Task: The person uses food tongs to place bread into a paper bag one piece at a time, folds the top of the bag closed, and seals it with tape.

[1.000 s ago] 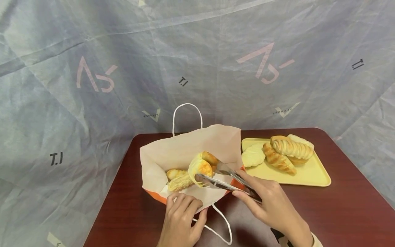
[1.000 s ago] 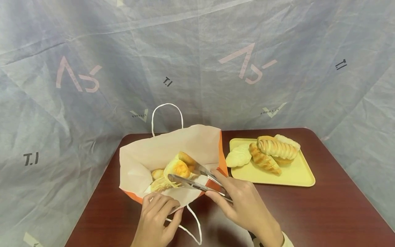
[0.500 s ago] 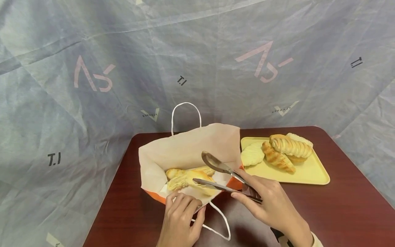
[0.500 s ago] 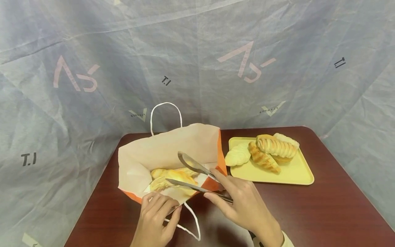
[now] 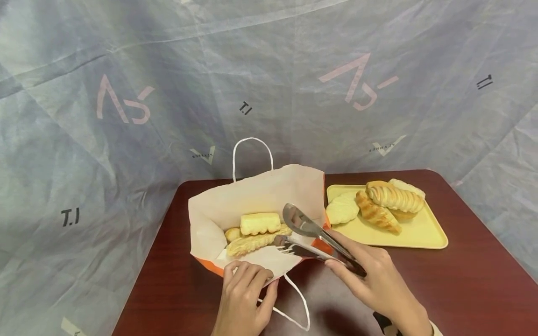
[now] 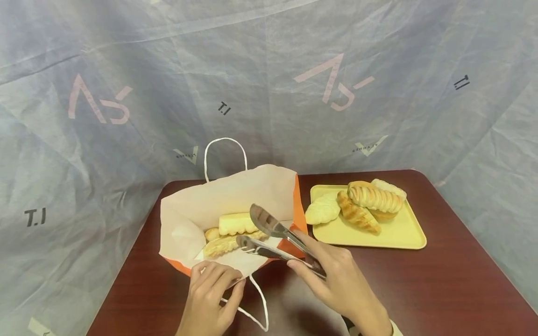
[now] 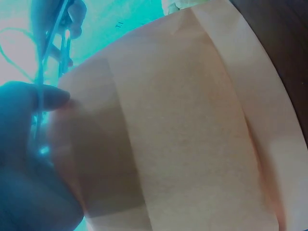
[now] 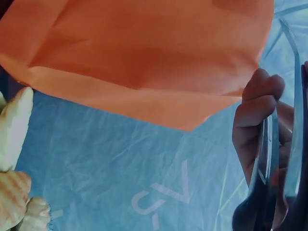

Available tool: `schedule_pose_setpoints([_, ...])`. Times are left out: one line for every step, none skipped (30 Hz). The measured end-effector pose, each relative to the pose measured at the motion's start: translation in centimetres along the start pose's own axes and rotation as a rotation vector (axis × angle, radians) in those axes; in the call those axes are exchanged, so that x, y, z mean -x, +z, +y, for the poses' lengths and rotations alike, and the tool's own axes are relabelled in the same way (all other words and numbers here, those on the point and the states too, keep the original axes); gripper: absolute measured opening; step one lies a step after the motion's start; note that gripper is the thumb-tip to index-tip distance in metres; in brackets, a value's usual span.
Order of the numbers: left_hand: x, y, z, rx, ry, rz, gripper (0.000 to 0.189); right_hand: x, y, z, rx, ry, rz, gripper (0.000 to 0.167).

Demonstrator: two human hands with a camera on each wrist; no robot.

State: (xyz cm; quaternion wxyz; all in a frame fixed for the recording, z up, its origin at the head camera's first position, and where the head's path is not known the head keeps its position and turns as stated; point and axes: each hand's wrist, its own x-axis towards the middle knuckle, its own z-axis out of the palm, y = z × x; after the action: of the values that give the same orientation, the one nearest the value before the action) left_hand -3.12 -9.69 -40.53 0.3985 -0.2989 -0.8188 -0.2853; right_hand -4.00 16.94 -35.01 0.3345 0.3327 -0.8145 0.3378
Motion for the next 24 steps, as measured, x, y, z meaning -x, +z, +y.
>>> schedule_pose_setpoints([0.0, 0.0, 0.0, 0.001, 0.002, 0.002, 0.015, 0.1, -0.1, 0.1, -0.01, -0.005, 0.011, 0.048])
schedule_pose_setpoints([0.0, 0.0, 0.0, 0.001, 0.003, 0.002, 0.016, 0.3, -0.2, 0.1, -0.019, -0.011, 0.022, 0.048])
schedule_pose_setpoints([0.0, 0.0, 0.0, 0.002, 0.002, 0.001, 0.016, 0.4, -0.3, 0.2, -0.032, -0.022, 0.035, 0.049])
schedule_pose_setpoints([0.1, 0.0, 0.0, 0.002, 0.001, 0.0, 0.016, 0.5, -0.4, 0.2, -0.045, -0.033, 0.046, 0.049])
schedule_pose_setpoints([0.1, 0.0, 0.0, 0.002, 0.0, 0.001, 0.016, 0.6, -0.5, 0.3, -0.053, -0.047, 0.057, 0.049])
schedule_pose_setpoints([0.1, 0.0, 0.0, 0.001, -0.002, 0.0, 0.016, 0.7, -0.6, 0.4, -0.063, -0.06, 0.066, 0.049])
schedule_pose_setpoints([0.1, 0.1, -0.1, 0.001, -0.003, 0.0, 0.015, 0.8, -0.7, 0.4, -0.071, -0.067, 0.073, 0.049])
schedule_pose_setpoints([0.2, 0.1, 0.0, 0.001, -0.006, -0.001, 0.015, 1.0, -0.8, 0.5, -0.074, -0.068, 0.081, 0.049])
schedule_pose_setpoints([0.2, 0.1, 0.0, 0.002, -0.01, -0.003, 0.015, 1.2, -0.9, 0.5, -0.07, -0.063, 0.089, 0.049])
schedule_pose_setpoints([0.2, 0.1, 0.0, 0.002, -0.01, -0.001, 0.014, 1.4, -1.1, 0.6, -0.052, -0.05, 0.098, 0.049])
schedule_pose_setpoints([0.2, 0.1, 0.0, 0.002, -0.009, 0.001, 0.013, 1.7, -1.2, 0.7, -0.026, -0.028, 0.109, 0.05])
schedule_pose_setpoints([0.2, 0.1, 0.0, 0.003, -0.007, 0.002, 0.012, 2.0, -1.4, 0.8, 0.002, -0.002, 0.12, 0.051])
schedule_pose_setpoints([0.2, 0.1, 0.0, 0.004, -0.006, 0.003, 0.011, 2.3, -1.7, 0.9, 0.031, 0.025, 0.133, 0.052])
schedule_pose_setpoints([0.2, 0.2, 0.0, 0.006, -0.007, 0.003, 0.01, 2.7, -1.9, 1.1, 0.062, 0.055, 0.144, 0.054])
schedule_pose_setpoints([0.2, 0.2, 0.0, 0.007, -0.008, 0.003, 0.009, 3.0, -2.2, 1.2, 0.093, 0.083, 0.155, 0.056])
schedule_pose_setpoints([0.2, 0.2, 0.0, 0.008, -0.008, 0.004, 0.008, 3.2, -2.5, 1.5, 0.118, 0.108, 0.165, 0.057])
schedule_pose_setpoints([0.2, 0.2, 0.0, 0.008, -0.009, 0.005, 0.008, 3.5, -2.9, 1.7, 0.136, 0.13, 0.174, 0.058])
schedule_pose_setpoints([0.2, 0.2, 0.0, 0.008, -0.011, 0.004, 0.008, 3.7, -3.2, 2.0, 0.149, 0.146, 0.182, 0.058])
schedule_pose_setpoints([0.2, 0.2, 0.1, 0.008, -0.014, 0.004, 0.008, 3.9, -3.6, 2.2, 0.161, 0.165, 0.188, 0.059])
schedule_pose_setpoints([0.2, 0.2, 0.1, 0.007, -0.016, 0.003, 0.008, 4.2, -4.0, 2.5, 0.175, 0.184, 0.193, 0.059])
schedule_pose_setpoints([0.2, 0.2, 0.1, 0.006, -0.015, 0.005, 0.008, 4.5, -4.5, 2.7, 0.191, 0.203, 0.198, 0.058])
schedule_pose_setpoints([0.2, 0.2, 0.1, 0.005, -0.013, 0.006, 0.009, 4.7, -4.9, 3.0, 0.203, 0.223, 0.201, 0.057])
schedule_pose_setpoints([0.3, 0.3, 0.1, 0.004, -0.012, 0.006, 0.009, 5.0, -5.4, 3.2, 0.219, 0.251, 0.2, 0.056])
schedule_pose_setpoints([0.3, 0.3, 0.1, 0.005, -0.012, 0.005, 0.008, 5.3, -5.8, 3.4, 0.235, 0.273, 0.206, 0.055])
